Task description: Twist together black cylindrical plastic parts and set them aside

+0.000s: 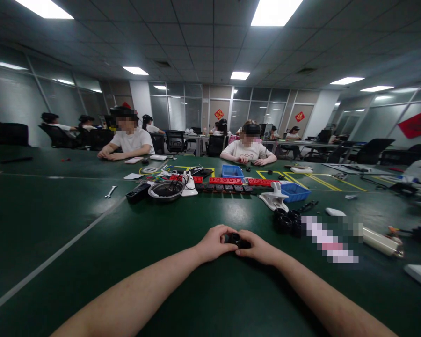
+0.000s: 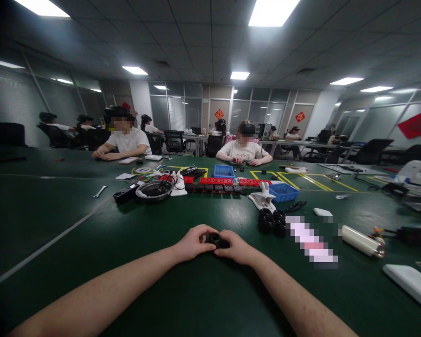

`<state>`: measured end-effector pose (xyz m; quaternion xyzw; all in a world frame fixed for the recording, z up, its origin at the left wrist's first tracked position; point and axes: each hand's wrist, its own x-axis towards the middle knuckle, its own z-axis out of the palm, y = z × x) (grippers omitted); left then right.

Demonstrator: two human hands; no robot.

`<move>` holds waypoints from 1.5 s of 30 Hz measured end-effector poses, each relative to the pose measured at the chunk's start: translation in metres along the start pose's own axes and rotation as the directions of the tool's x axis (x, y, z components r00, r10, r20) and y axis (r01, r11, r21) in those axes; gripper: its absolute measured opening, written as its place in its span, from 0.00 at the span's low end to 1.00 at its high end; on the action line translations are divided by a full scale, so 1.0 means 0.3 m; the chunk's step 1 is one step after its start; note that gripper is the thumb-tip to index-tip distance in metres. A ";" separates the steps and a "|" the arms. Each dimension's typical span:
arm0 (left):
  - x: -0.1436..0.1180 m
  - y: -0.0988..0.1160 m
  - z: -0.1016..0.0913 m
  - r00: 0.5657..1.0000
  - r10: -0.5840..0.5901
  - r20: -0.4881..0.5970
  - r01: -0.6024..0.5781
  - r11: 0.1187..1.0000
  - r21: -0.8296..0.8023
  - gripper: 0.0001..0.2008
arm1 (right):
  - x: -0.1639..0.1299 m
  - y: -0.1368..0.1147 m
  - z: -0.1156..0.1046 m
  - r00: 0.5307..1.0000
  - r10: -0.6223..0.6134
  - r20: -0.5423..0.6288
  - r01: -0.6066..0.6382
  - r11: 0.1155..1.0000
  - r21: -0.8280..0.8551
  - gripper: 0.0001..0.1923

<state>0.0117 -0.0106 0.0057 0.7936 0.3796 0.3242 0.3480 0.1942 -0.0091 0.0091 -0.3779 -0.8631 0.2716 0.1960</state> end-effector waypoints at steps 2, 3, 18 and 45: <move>0.000 0.004 0.000 1.000 0.002 0.000 -0.002 1.000 0.001 0.17 | 0.001 -0.002 -0.009 1.000 0.001 0.023 -0.002 0.998 0.068 0.13; 0.000 0.006 -0.001 1.000 0.003 0.000 -0.003 1.000 0.001 0.17 | 0.001 -0.002 -0.012 1.000 0.005 0.025 -0.007 0.996 0.088 0.13; -0.016 0.013 0.050 0.974 -0.057 -0.220 0.090 0.985 0.144 0.14 | 0.014 -0.045 0.083 0.919 0.223 -0.326 -0.347 0.850 -0.396 0.13; 0.002 0.010 0.004 0.999 -0.041 0.019 0.040 0.999 0.007 0.17 | -0.002 0.004 -0.001 0.992 0.115 -0.042 -0.114 0.993 0.016 0.13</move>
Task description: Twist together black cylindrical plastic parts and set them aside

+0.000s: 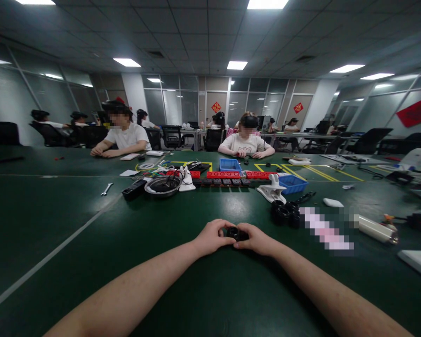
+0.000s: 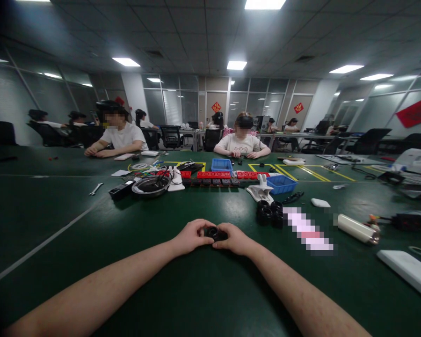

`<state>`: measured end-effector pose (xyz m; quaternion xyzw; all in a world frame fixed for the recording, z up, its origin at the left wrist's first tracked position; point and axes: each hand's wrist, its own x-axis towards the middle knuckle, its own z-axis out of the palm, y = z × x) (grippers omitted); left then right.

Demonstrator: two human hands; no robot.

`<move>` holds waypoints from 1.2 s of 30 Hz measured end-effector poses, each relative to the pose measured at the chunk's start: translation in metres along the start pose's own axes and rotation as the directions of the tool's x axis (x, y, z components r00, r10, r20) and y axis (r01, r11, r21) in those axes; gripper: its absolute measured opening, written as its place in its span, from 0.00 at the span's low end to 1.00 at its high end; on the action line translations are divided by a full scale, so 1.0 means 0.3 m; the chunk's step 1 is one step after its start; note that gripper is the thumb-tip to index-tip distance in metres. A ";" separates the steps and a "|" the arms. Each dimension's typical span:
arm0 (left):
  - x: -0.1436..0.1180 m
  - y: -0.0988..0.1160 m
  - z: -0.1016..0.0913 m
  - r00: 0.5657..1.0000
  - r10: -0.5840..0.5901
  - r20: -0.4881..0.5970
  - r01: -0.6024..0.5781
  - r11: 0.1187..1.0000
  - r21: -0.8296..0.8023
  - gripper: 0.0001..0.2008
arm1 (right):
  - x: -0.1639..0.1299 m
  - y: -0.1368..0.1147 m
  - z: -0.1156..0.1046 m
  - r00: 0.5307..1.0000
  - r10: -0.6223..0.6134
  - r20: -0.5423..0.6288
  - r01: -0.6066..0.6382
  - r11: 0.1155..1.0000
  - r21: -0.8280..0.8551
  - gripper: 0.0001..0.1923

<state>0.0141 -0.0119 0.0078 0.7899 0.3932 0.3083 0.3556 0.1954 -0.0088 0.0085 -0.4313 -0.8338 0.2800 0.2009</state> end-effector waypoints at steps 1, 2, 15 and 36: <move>-0.001 0.002 0.004 1.000 -0.005 -0.015 0.005 1.000 0.005 0.17 | -0.001 -0.002 0.010 0.999 0.028 -0.036 -0.030 0.999 -0.040 0.13; -0.003 0.004 0.009 0.999 -0.010 -0.034 0.011 1.000 0.012 0.17 | -0.001 -0.005 0.022 0.995 0.056 -0.080 -0.064 0.994 -0.094 0.14; -0.002 -0.007 0.004 0.999 0.015 -0.039 -0.014 1.000 0.028 0.17 | -0.010 -0.015 0.027 0.996 -0.029 -0.086 0.009 0.975 -0.223 0.20; 0.004 -0.009 0.000 1.000 -0.006 -0.008 0.005 0.999 -0.047 0.18 | 0.002 0.019 -0.005 0.999 -0.036 0.023 0.035 0.999 0.041 0.11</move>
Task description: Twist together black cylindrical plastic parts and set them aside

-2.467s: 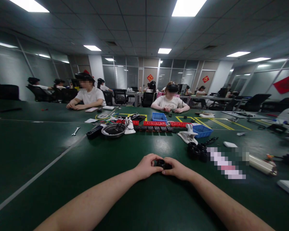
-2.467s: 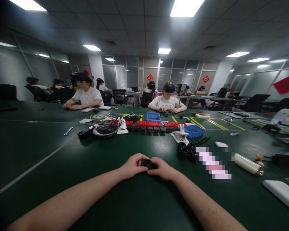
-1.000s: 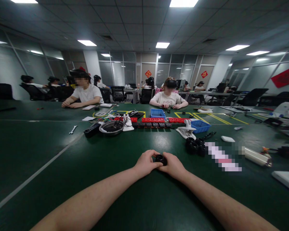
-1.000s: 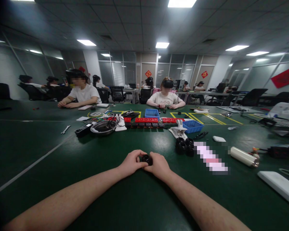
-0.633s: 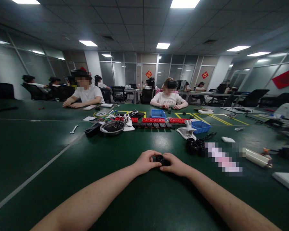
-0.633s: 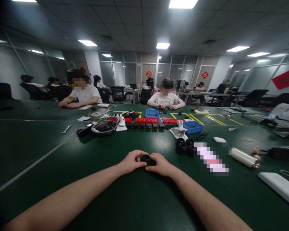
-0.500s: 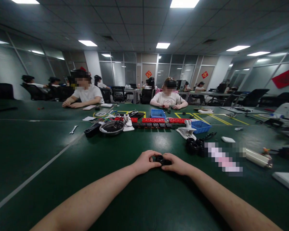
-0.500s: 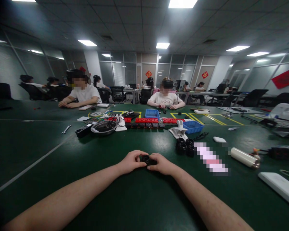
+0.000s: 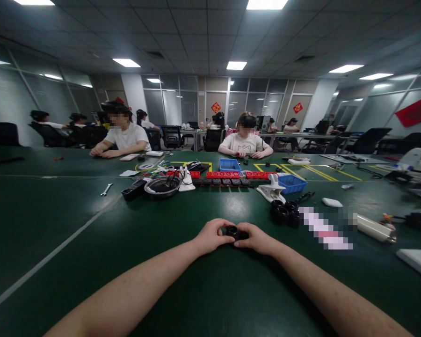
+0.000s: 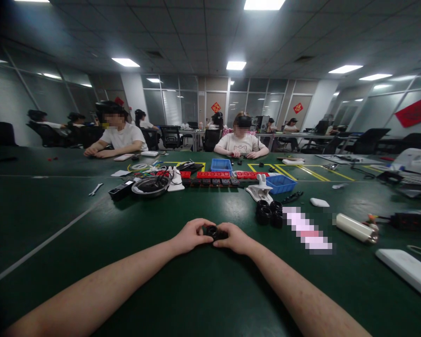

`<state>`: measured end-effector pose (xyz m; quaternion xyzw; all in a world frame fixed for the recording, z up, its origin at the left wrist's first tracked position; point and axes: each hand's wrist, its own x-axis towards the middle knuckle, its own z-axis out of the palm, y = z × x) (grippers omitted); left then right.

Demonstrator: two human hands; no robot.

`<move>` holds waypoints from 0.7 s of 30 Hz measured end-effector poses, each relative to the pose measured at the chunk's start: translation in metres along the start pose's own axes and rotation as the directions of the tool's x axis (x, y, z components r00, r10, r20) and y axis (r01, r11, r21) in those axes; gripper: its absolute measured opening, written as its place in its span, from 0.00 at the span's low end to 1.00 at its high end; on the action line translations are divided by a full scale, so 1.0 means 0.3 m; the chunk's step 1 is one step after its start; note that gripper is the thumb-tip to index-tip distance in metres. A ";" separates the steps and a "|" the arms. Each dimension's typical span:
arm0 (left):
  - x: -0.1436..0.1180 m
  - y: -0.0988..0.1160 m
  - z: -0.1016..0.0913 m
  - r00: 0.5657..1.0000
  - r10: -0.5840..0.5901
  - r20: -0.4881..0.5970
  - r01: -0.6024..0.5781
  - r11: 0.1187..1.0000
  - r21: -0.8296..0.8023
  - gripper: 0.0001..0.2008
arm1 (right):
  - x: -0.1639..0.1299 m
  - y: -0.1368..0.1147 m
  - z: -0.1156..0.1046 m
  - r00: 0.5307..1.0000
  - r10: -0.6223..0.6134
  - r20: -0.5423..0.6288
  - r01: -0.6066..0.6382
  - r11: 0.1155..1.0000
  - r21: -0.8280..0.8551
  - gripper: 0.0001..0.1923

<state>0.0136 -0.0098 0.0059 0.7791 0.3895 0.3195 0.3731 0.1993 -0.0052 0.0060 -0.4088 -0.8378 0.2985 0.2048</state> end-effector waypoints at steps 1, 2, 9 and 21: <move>-0.001 0.000 0.004 1.000 -0.005 -0.009 0.005 1.000 0.010 0.17 | 0.001 0.000 0.007 1.000 0.025 -0.015 -0.025 1.000 -0.009 0.12; -0.002 -0.001 0.010 1.000 -0.010 -0.021 0.010 1.000 0.025 0.17 | 0.002 -0.001 0.016 0.998 0.049 -0.038 -0.050 0.998 -0.034 0.14; -0.013 0.011 0.054 0.977 -0.023 -0.213 0.059 0.985 0.161 0.15 | 0.006 -0.049 0.089 0.939 0.136 -0.316 -0.271 0.860 -0.433 0.14; -0.009 0.007 0.004 0.999 0.041 -0.021 -0.039 0.996 0.076 0.16 | -0.006 -0.025 0.004 0.997 -0.075 0.026 0.078 0.988 -0.130 0.13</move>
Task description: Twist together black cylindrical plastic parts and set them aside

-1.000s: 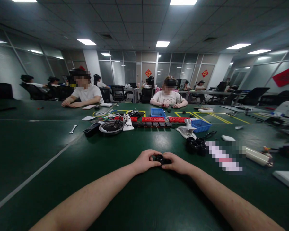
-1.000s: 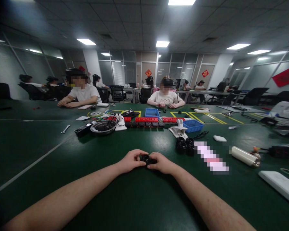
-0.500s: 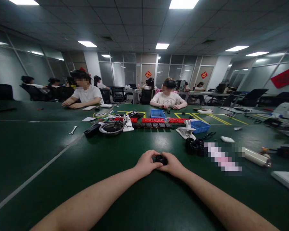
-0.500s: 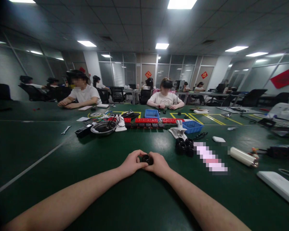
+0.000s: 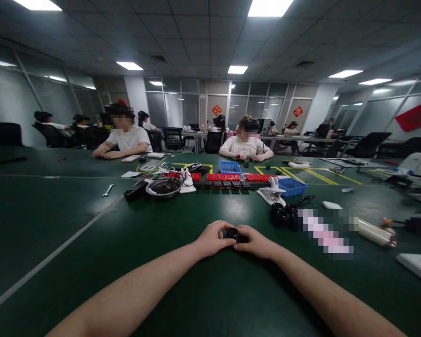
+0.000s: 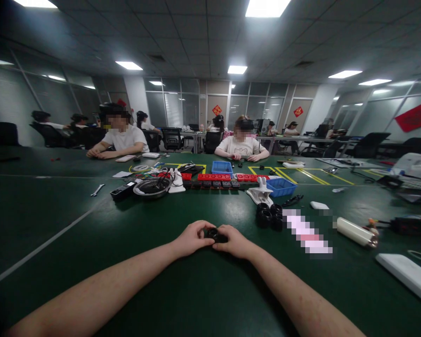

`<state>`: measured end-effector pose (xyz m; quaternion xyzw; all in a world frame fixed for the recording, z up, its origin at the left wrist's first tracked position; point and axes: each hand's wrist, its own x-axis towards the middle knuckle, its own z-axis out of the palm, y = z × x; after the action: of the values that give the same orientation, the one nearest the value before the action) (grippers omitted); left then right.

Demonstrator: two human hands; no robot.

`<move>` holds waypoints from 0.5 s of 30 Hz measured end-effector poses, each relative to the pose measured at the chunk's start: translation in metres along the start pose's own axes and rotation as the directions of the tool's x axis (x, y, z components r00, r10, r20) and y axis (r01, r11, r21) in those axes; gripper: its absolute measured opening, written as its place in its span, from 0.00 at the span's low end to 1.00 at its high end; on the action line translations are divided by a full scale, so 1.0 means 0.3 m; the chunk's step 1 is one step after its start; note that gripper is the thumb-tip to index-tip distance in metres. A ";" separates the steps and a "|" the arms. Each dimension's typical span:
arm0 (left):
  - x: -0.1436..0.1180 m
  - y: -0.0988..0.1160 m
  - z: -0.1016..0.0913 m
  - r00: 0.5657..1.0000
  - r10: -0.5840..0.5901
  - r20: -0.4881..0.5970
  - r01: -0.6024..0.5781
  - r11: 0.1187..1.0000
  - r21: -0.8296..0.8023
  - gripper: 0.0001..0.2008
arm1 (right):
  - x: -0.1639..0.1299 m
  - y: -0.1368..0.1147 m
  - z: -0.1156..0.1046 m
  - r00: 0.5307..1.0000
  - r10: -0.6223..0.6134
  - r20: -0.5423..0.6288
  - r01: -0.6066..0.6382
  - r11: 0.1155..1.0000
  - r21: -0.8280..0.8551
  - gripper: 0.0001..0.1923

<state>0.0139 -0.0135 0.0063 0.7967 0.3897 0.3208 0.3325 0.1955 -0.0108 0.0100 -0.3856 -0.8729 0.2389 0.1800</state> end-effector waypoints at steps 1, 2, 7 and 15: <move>0.000 0.002 -0.001 1.000 0.013 -0.005 -0.013 1.000 0.007 0.16 | -0.001 0.004 -0.009 1.000 -0.015 0.023 0.014 0.999 0.043 0.13; 0.000 0.004 -0.002 1.000 0.026 -0.011 -0.026 1.000 0.018 0.16 | -0.001 0.007 -0.016 0.999 -0.025 0.041 0.022 0.997 0.079 0.13; 0.005 0.007 -0.004 1.000 0.025 -0.014 -0.024 0.998 0.053 0.16 | 0.000 0.018 -0.022 0.998 -0.016 0.059 0.005 0.984 0.179 0.12; -0.006 0.025 0.012 0.996 -0.050 -0.074 0.055 0.997 0.060 0.15 | 0.006 0.011 0.010 0.989 0.147 -0.032 -0.143 0.984 0.106 0.13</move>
<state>0.0189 -0.0195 0.0097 0.7839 0.4322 0.3285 0.3015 0.1948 -0.0084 0.0058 -0.4428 -0.8253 0.2883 0.1992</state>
